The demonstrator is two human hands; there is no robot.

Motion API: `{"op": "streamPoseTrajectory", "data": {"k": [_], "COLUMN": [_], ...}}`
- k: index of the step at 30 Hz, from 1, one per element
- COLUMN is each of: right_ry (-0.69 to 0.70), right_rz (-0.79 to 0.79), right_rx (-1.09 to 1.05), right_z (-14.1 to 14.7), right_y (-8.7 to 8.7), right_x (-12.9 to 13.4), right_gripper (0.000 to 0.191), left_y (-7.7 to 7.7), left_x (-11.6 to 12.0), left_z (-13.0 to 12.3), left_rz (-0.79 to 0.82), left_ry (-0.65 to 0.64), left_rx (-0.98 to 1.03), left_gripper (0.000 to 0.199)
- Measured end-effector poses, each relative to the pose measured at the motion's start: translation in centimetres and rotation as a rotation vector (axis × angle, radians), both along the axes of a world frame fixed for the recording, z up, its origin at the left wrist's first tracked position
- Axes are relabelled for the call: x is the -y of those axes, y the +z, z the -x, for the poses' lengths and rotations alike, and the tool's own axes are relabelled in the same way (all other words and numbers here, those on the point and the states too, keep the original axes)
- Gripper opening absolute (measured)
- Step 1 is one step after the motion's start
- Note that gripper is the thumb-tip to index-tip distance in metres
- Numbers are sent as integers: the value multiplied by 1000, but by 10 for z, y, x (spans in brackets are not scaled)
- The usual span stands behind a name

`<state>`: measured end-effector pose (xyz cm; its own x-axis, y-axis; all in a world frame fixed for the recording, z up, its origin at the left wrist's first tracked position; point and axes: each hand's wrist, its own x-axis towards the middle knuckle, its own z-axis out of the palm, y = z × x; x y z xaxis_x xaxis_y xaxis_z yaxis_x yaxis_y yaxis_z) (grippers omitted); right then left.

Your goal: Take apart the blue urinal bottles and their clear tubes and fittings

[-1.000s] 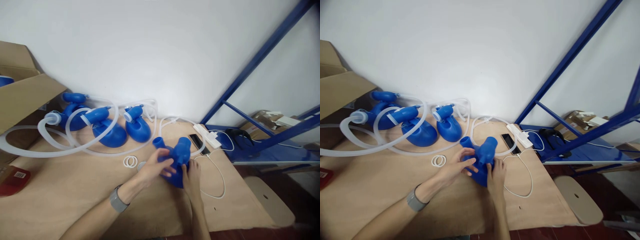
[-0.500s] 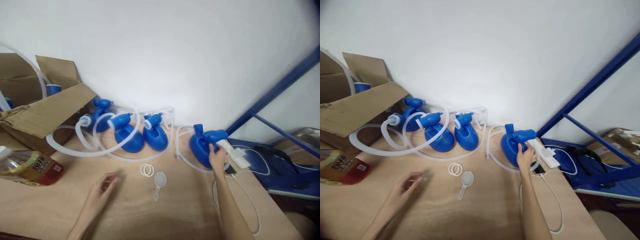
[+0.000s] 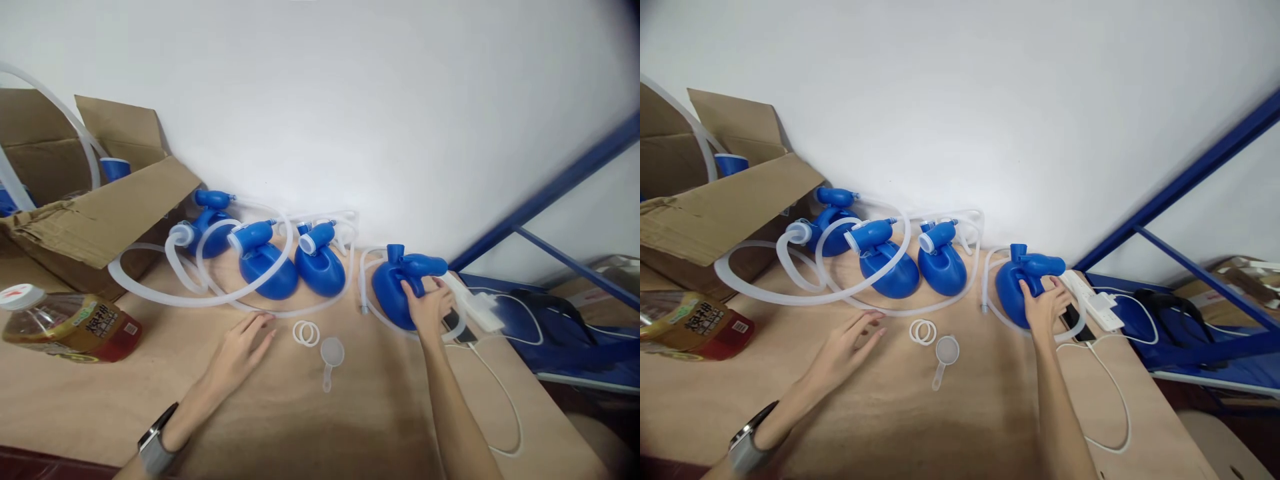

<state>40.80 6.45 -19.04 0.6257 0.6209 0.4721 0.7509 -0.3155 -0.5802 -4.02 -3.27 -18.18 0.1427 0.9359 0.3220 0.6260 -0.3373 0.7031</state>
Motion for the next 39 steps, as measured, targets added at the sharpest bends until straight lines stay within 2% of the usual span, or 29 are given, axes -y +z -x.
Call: {"op": "streamPoseTrajectory", "data": {"k": [1,3,5,7,8,10,11,14,16,20,24,26,29,31,33,36,39], "right_ry": [56,331,656,809,846,793,773,749,744,736,709,701,656,621,628,712,756], "right_rz": [-111,-316,-278,-151,-70,81,113,153,156,159,220,199,59,-58,-119,-83,-45], "right_rx": [60,183,223,152,61,-107,-126,-110,-88,-48,14,31,97,207,329,388,350], "right_z": [16,54,95,132,147,167,174,182,180,169,159,156,153,153,154,162,174], "right_y": [5,15,25,29,27,18,11,-11,-20,-23,-20,-21,-17,-8,6,20,20], "right_x": [4,9,0,-23,-38,-67,-78,-95,-92,-75,-52,-40,-29,-30,-38,-55,-66], "right_gripper": [91,68,47,54,63,86,90,83,81,80,79,85,106,110,105,97,85], "left_y": [4,16,30,42,47,50,50,45,42,38,32,29,24,22,22,24,29], "left_x": [-7,-26,-52,-83,-100,-131,-145,-178,-191,-199,-189,-182,-175,-172,-170,-171,-175], "left_z": [-3,-13,-30,-55,-70,-97,-109,-129,-131,-122,-109,-103,-98,-97,-98,-102,-107], "left_rz": [-107,-256,-259,-132,-66,-25,1,41,39,30,31,26,32,45,67,114,125], "left_ry": [-1,10,-25,-105,-52,62,110,178,179,108,2,-61,-122,-131,-127,-106,-21], "left_rx": [-43,-81,-43,49,104,134,148,180,194,195,185,196,231,254,269,272,248], "left_gripper": [35,33,34,41,48,71,78,87,82,61,57,56,56,56,55,57,52]}}
